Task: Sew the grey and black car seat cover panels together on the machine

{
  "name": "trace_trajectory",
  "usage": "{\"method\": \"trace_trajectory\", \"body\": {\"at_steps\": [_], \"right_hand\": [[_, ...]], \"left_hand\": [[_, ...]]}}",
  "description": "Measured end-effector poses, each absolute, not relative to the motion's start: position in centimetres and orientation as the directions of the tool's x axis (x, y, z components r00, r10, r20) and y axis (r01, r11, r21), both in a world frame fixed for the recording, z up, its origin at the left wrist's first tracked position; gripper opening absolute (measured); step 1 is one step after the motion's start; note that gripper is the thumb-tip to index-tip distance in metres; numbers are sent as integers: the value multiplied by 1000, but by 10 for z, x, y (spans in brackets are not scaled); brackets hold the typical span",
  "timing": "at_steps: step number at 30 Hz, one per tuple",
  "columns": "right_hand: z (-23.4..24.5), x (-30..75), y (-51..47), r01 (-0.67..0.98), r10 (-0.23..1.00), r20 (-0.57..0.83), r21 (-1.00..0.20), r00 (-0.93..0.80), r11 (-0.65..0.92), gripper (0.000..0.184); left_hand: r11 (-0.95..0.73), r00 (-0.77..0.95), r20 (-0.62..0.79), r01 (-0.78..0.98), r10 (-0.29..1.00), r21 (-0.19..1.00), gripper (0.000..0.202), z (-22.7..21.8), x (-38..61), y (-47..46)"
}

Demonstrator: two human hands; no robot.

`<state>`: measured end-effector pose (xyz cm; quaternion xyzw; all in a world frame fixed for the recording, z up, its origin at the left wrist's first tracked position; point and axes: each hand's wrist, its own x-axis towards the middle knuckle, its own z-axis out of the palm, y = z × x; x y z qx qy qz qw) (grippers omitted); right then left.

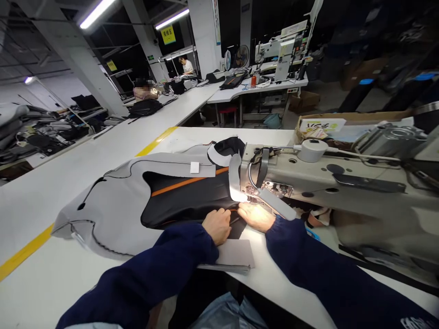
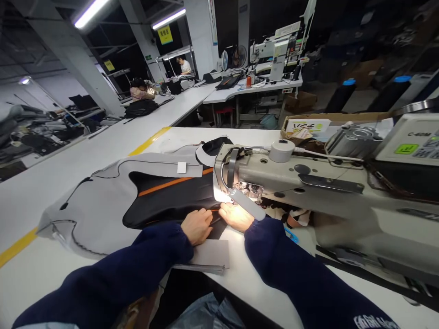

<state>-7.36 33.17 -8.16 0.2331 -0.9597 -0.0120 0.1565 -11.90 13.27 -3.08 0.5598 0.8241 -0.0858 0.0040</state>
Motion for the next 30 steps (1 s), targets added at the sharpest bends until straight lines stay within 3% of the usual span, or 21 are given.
{"method": "trace_trajectory", "body": {"at_steps": [3, 7, 10, 13, 14, 18, 22, 26, 30], "right_hand": [[-81, -74, 332, -446, -463, 297, 125, -835, 886, 29], [-73, -75, 330, -493, -519, 267, 160, -812, 855, 26], [-64, -65, 322, -517, -557, 242, 210, -795, 830, 23], [-61, -49, 303, -433, -487, 242, 245, -839, 867, 20], [-62, -43, 294, -399, -454, 242, 244, -858, 884, 20], [-77, -27, 261, -191, -280, 293, 298, -914, 935, 24], [-90, -24, 257, -71, -240, 407, 388, -881, 919, 38], [-92, -23, 267, -134, -278, 449, 325, -849, 936, 36], [-111, -26, 274, -136, -221, 557, 190, -801, 972, 33]], "left_hand": [[380, -384, -55, 922, 922, -69, 53, -35, -116, 141], [442, -436, -119, 896, 892, 30, 71, -35, -113, 143], [370, -354, -186, 927, 916, 55, 59, -22, -116, 141], [340, -307, -279, 937, 910, 77, 18, -6, -124, 143], [333, -303, -261, 940, 916, 77, 14, -3, -127, 145], [182, -182, 12, 983, 983, -8, 17, -10, -139, 152], [155, -155, 10, 984, 988, -86, 22, -26, -153, 144], [319, -320, 22, 947, 947, 49, 42, -24, -159, 133], [471, -467, -65, 864, 882, 178, 31, -14, -167, 138]]}}
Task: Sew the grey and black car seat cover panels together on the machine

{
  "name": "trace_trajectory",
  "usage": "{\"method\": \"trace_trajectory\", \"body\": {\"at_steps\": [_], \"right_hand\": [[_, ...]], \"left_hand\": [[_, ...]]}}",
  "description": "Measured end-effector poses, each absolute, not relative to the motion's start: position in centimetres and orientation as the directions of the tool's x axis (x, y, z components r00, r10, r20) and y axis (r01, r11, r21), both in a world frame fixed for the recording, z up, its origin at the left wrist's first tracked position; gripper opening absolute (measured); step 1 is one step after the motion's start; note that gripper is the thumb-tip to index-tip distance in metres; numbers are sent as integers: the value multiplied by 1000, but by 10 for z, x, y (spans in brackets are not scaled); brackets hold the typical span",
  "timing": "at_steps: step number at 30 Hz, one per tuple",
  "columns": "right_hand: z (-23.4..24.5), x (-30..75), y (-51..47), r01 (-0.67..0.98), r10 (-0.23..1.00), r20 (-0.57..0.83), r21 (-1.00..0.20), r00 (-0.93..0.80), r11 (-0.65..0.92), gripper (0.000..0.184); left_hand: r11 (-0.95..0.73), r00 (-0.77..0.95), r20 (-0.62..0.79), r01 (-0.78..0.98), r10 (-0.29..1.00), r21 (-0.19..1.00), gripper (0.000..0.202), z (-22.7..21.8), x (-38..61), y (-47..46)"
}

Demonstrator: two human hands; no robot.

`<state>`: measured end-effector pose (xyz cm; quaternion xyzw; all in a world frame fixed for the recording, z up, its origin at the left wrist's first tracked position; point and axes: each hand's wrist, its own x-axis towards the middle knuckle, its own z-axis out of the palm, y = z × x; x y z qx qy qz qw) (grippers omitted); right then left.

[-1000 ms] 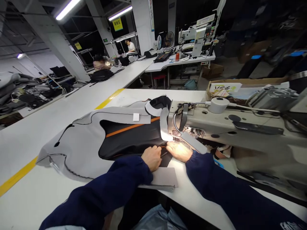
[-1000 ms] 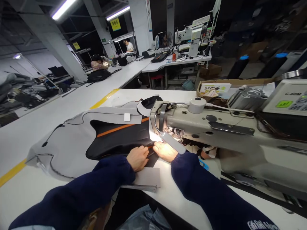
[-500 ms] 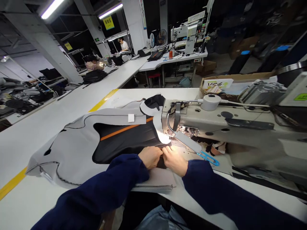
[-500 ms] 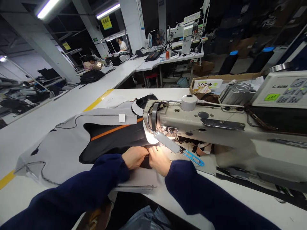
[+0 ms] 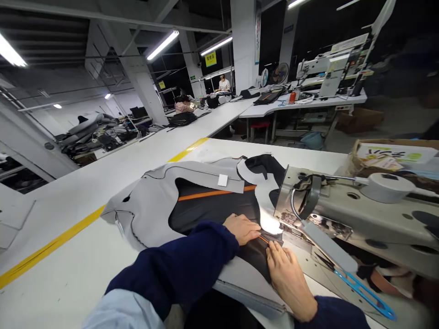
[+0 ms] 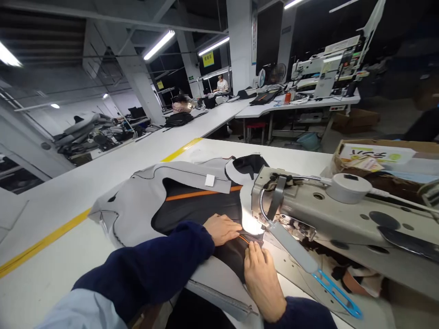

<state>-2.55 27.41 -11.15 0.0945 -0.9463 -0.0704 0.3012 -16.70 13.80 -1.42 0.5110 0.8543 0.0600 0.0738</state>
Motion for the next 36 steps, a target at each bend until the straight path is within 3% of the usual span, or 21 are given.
{"method": "trace_trajectory", "body": {"at_steps": [3, 6, 9, 14, 17, 20, 24, 27, 29, 33, 36], "right_hand": [[-143, -32, 280, -127, -173, 635, 118, -753, 985, 35], [-173, -39, 291, -149, -212, 666, 151, -715, 977, 33], [-190, -44, 301, -209, -292, 639, 203, -712, 956, 33], [-186, -50, 306, -282, -265, 551, 56, -791, 958, 31], [-167, -51, 304, -317, -293, 519, 44, -803, 947, 30], [-143, -49, 301, -321, -316, 416, 62, -852, 945, 31], [-120, -46, 298, -337, -335, 313, 50, -889, 940, 33], [-113, -43, 297, -325, -317, 264, 15, -911, 946, 37], [-110, -42, 296, -324, -312, 241, -14, -919, 946, 39], [-97, -40, 298, -340, -319, 203, -77, -926, 937, 41], [-88, -39, 300, -349, -323, 198, -115, -925, 930, 44]], "left_hand": [[477, -491, 57, 864, 869, 161, 33, -13, -170, 147], [315, -328, 178, 944, 928, 99, 26, -17, -170, 155], [154, -164, 131, 985, 978, 80, 36, -21, -172, 162], [106, -107, 11, 990, 994, 92, 39, -29, -179, 179], [115, -116, -6, 986, 993, 123, 27, -33, -179, 187], [182, -191, 31, 963, 981, 200, 17, -35, -177, 191], [312, -397, 104, 835, 912, 453, 26, -37, -184, 193], [315, -440, 133, 794, 888, 520, 27, -38, -188, 196], [268, -374, 142, 837, 916, 476, 27, -36, -186, 197], [139, -174, 114, 955, 978, 261, 23, -32, -175, 199], [109, -125, 93, 982, 988, 156, 21, -32, -169, 200]]}}
